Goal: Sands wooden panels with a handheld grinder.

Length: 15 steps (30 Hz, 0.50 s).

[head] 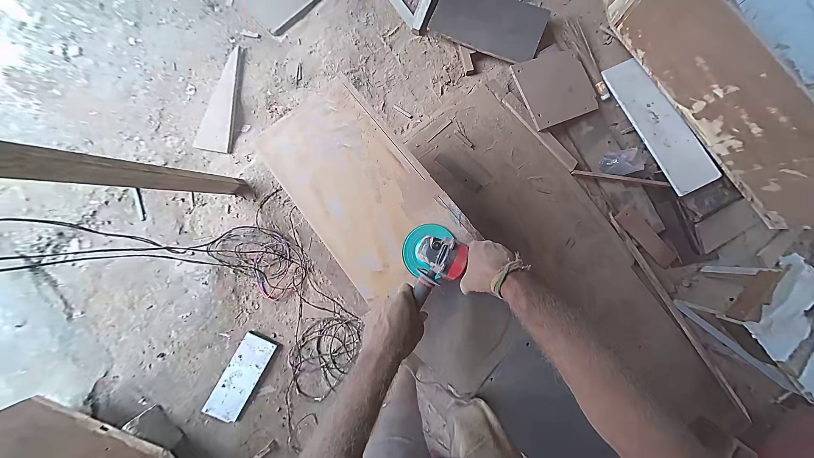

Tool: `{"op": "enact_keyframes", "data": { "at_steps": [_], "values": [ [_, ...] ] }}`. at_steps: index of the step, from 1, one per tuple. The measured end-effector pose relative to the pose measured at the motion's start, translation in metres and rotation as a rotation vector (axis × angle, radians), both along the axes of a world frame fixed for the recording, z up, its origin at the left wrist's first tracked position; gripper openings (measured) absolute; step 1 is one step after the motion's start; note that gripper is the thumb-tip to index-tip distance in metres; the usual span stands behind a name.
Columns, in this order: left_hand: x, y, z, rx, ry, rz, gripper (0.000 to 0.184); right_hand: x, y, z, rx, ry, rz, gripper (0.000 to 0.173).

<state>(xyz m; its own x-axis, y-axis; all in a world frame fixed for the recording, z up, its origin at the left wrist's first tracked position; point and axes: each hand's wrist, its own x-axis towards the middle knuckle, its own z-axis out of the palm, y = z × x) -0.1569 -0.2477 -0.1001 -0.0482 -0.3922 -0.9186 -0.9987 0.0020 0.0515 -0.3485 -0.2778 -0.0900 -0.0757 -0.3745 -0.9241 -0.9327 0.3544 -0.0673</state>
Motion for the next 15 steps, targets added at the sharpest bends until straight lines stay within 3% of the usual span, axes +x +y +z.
{"op": "enact_keyframes", "data": {
  "at_steps": [7,15],
  "values": [
    [-0.034,-0.009,-0.007,0.019,0.133,-0.041,0.041,-0.034,0.013,-0.004,-0.029,0.131,-0.104,0.064],
    [0.010,0.030,-0.004,0.014,-0.024,-0.008,0.041,0.010,0.036,-0.005,0.013,0.002,-0.023,0.068]
  ]
}}
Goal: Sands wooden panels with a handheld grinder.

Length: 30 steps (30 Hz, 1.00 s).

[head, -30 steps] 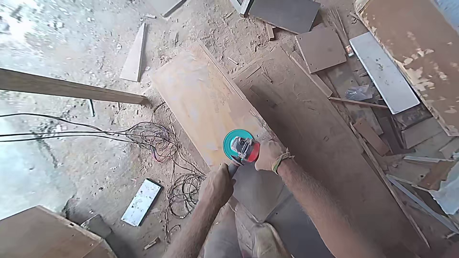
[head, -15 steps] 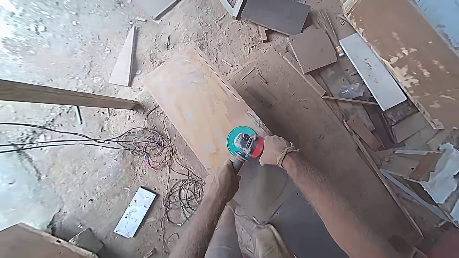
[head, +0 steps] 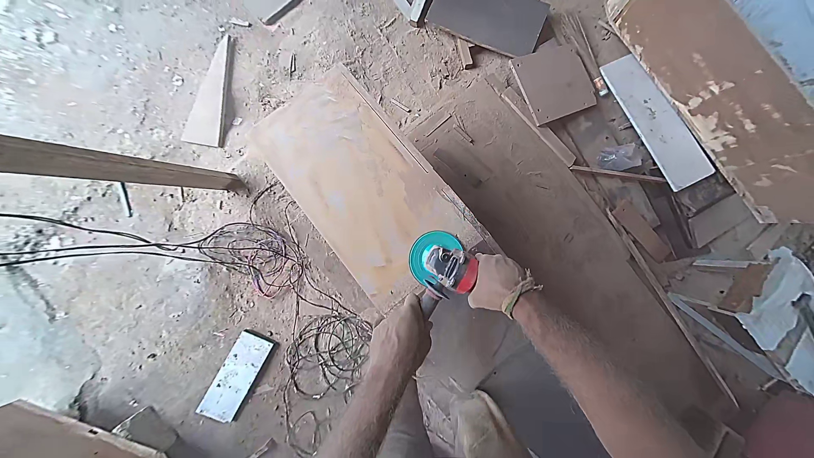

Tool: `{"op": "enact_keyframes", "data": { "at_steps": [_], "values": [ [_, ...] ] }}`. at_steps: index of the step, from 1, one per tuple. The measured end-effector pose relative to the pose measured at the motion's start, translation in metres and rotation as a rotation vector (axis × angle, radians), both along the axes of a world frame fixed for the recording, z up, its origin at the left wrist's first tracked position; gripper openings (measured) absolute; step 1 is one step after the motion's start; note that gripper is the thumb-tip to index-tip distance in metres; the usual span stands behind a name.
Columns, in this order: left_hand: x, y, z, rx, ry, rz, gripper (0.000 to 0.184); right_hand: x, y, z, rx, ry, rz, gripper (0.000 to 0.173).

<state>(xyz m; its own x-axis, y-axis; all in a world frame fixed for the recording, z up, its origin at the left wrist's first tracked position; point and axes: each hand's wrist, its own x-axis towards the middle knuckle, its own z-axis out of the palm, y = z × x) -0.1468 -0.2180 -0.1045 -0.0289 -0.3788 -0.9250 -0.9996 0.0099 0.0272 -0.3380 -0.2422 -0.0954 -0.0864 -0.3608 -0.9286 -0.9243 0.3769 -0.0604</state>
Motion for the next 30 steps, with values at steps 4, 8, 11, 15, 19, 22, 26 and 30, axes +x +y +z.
{"op": "enact_keyframes", "data": {
  "at_steps": [4,8,11,15,19,22,26,30],
  "values": [
    [-0.029,-0.029,-0.009,-0.012,0.153,-0.054,0.040,-0.029,-0.009,0.001,-0.056,0.141,-0.110,0.068],
    [-0.032,-0.033,-0.002,0.008,0.165,-0.048,0.040,-0.030,-0.009,-0.001,-0.051,0.164,-0.137,0.070],
    [0.001,-0.008,0.005,0.021,0.060,-0.015,0.041,0.000,0.007,-0.007,-0.038,0.053,-0.081,0.070],
    [0.034,0.008,0.004,0.010,-0.019,-0.006,0.040,0.032,0.016,-0.013,-0.030,-0.025,-0.022,0.065],
    [0.005,-0.010,-0.003,0.024,0.111,-0.017,0.042,0.006,0.003,-0.001,-0.024,0.116,-0.060,0.069],
    [-0.028,-0.030,-0.004,0.028,0.271,-0.038,0.038,-0.026,0.000,0.002,-0.065,0.253,-0.170,0.073],
    [-0.008,-0.020,0.013,0.064,0.331,0.117,0.039,-0.016,0.016,-0.010,-0.105,0.214,-0.199,0.080],
    [0.049,0.004,0.010,0.070,0.261,0.203,0.035,0.038,0.020,-0.017,-0.114,0.158,-0.036,0.080]
  ]
}}
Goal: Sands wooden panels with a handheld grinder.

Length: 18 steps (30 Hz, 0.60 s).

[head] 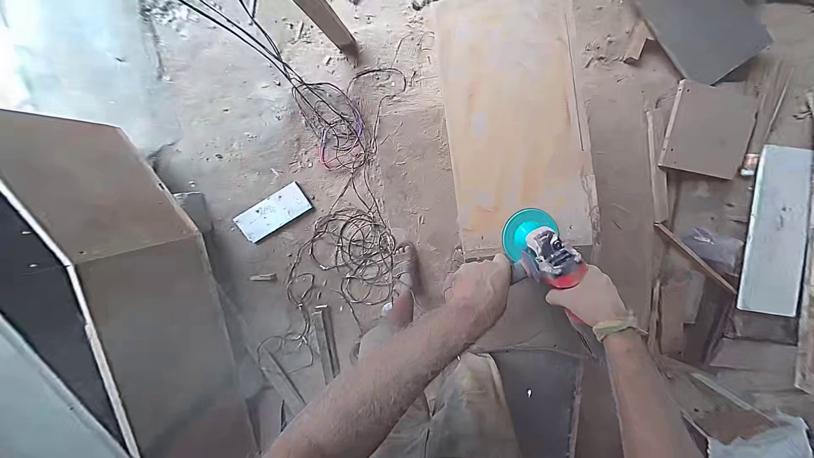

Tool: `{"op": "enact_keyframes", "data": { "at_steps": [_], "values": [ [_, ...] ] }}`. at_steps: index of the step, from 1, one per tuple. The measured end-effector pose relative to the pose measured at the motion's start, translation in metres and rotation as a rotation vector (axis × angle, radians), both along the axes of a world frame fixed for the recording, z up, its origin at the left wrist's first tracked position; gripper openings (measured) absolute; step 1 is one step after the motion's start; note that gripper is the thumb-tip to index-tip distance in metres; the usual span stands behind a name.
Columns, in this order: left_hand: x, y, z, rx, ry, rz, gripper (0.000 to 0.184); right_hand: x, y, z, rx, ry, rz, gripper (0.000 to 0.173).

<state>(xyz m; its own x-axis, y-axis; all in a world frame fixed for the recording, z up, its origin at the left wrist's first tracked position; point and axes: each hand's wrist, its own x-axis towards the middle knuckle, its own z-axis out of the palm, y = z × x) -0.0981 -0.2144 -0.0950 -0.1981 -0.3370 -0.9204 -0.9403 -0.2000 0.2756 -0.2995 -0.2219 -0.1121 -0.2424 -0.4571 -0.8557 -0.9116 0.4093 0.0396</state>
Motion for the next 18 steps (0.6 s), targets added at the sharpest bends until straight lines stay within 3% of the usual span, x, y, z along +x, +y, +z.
{"op": "enact_keyframes", "data": {
  "at_steps": [11,15,18],
  "values": [
    [0.097,0.076,-0.014,0.067,-0.203,0.116,0.038,0.121,0.009,0.005,0.209,-0.063,0.347,0.068],
    [0.091,0.091,-0.021,0.099,-0.141,0.172,0.043,0.125,0.001,0.021,0.285,-0.016,0.411,0.062],
    [0.057,0.080,-0.024,0.133,-0.020,0.195,0.046,0.095,-0.010,0.029,0.284,0.096,0.431,0.062]
  ]
}}
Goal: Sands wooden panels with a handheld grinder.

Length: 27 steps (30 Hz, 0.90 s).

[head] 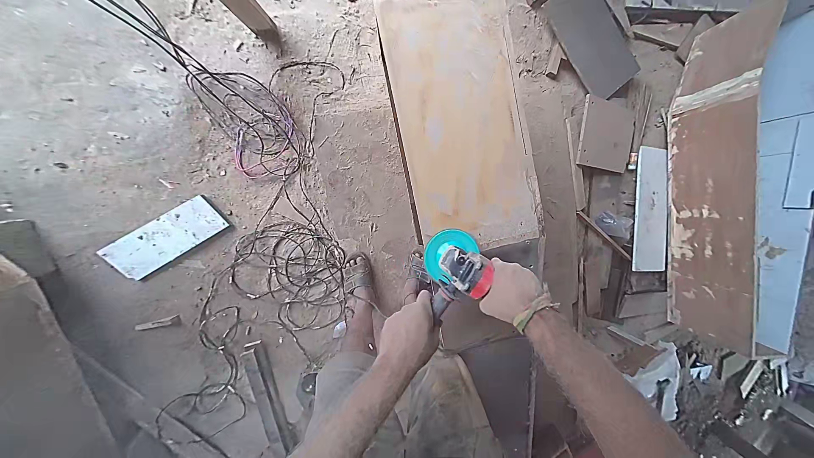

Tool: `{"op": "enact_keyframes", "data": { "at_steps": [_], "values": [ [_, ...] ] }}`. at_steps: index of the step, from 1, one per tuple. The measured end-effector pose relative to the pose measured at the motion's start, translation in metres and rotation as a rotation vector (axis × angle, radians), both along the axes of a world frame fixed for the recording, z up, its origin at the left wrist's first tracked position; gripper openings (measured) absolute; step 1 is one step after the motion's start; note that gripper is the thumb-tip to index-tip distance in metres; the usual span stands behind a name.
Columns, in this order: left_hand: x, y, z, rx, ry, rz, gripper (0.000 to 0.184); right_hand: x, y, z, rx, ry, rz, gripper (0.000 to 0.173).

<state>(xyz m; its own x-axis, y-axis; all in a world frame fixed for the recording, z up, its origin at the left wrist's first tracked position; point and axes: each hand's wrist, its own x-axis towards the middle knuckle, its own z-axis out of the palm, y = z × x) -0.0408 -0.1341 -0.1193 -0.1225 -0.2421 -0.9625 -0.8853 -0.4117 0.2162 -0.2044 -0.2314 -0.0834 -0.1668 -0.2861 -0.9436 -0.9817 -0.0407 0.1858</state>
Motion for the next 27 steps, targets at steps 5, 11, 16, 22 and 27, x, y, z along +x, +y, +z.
{"op": "enact_keyframes", "data": {
  "at_steps": [5,11,16,22,27],
  "values": [
    [-0.036,-0.020,-0.003,0.018,0.103,-0.014,0.042,-0.037,-0.008,0.002,-0.027,0.104,-0.005,0.065],
    [-0.061,-0.053,-0.008,-0.047,0.152,-0.105,0.038,-0.075,-0.014,-0.002,-0.118,0.131,-0.141,0.070],
    [-0.098,-0.084,-0.004,-0.077,0.243,-0.131,0.039,-0.120,-0.017,-0.002,-0.219,0.205,-0.288,0.069],
    [-0.130,-0.112,0.003,-0.235,0.276,-0.094,0.030,-0.161,-0.011,-0.013,-0.397,0.224,-0.551,0.079],
    [-0.065,-0.061,-0.003,-0.446,0.213,-0.004,0.032,-0.099,-0.012,-0.014,-0.308,0.104,-0.400,0.074]
  ]
}}
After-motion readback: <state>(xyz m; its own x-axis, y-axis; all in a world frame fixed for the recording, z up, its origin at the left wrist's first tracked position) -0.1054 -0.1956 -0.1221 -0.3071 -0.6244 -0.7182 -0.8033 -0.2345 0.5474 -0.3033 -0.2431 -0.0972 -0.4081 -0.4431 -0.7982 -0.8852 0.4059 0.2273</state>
